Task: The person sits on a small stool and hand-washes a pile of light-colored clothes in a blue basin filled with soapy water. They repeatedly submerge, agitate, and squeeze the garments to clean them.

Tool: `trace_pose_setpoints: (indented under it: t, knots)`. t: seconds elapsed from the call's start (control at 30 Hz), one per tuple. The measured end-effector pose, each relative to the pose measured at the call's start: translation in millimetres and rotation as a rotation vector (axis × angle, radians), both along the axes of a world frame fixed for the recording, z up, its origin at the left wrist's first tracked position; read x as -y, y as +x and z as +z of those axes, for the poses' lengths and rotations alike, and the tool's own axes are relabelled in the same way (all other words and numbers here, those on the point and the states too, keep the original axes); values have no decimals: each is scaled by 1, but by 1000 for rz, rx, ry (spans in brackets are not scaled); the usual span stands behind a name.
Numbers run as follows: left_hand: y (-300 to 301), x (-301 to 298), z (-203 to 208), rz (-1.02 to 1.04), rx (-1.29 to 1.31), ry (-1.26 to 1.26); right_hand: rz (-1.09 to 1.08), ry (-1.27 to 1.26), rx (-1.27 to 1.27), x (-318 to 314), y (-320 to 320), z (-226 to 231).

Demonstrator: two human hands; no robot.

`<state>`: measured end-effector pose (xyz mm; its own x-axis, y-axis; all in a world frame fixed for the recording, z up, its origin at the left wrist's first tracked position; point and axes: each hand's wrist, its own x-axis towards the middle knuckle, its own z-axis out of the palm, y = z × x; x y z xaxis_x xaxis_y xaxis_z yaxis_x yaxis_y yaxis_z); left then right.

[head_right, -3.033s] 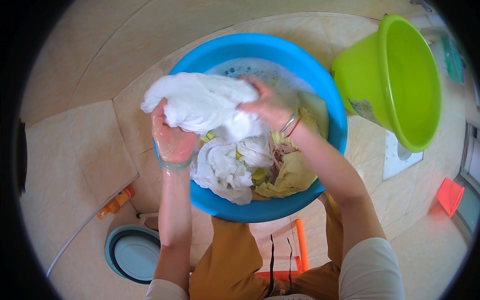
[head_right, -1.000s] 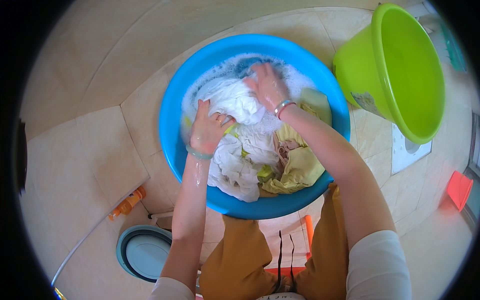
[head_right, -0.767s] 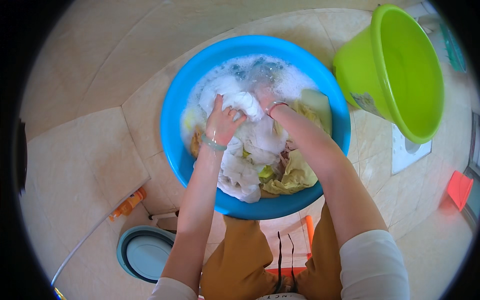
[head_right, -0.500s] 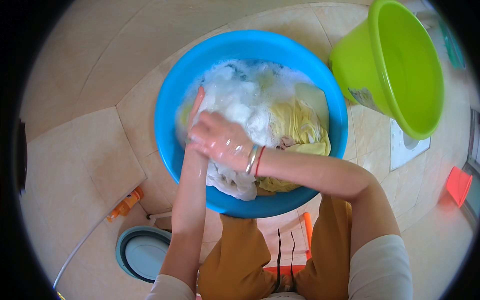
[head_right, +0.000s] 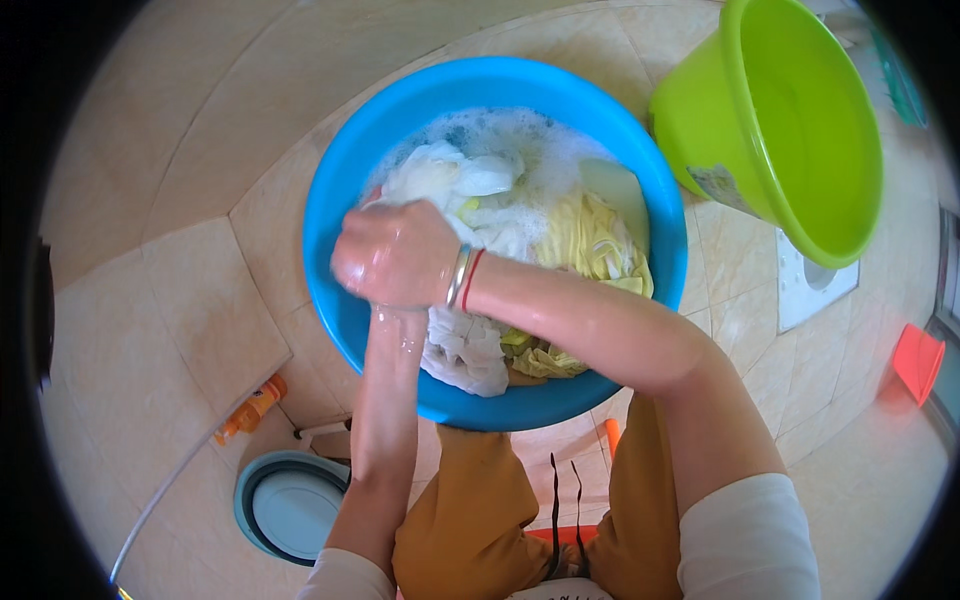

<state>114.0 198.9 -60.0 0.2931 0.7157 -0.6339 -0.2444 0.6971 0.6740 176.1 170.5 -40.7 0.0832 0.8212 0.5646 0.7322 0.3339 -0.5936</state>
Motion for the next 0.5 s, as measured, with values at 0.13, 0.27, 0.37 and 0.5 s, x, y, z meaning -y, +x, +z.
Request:
trace_pose_setpoints:
  t: [0.13, 0.27, 0.37, 0.5]
  knots:
    - [12, 15, -17, 57, 28, -147, -216, -533, -215, -6, 65, -73]
    - [-6, 7, -41, -14, 213, -26, -471, -717, -229, -1, 91, -111]
    - [-19, -9, -47, -101, 212, -214, -339, -584, 191, 28, 100, -147]
    - [-8, -12, -63, -250, 211, -282, -143, -672, 254, 34, 97, -172]
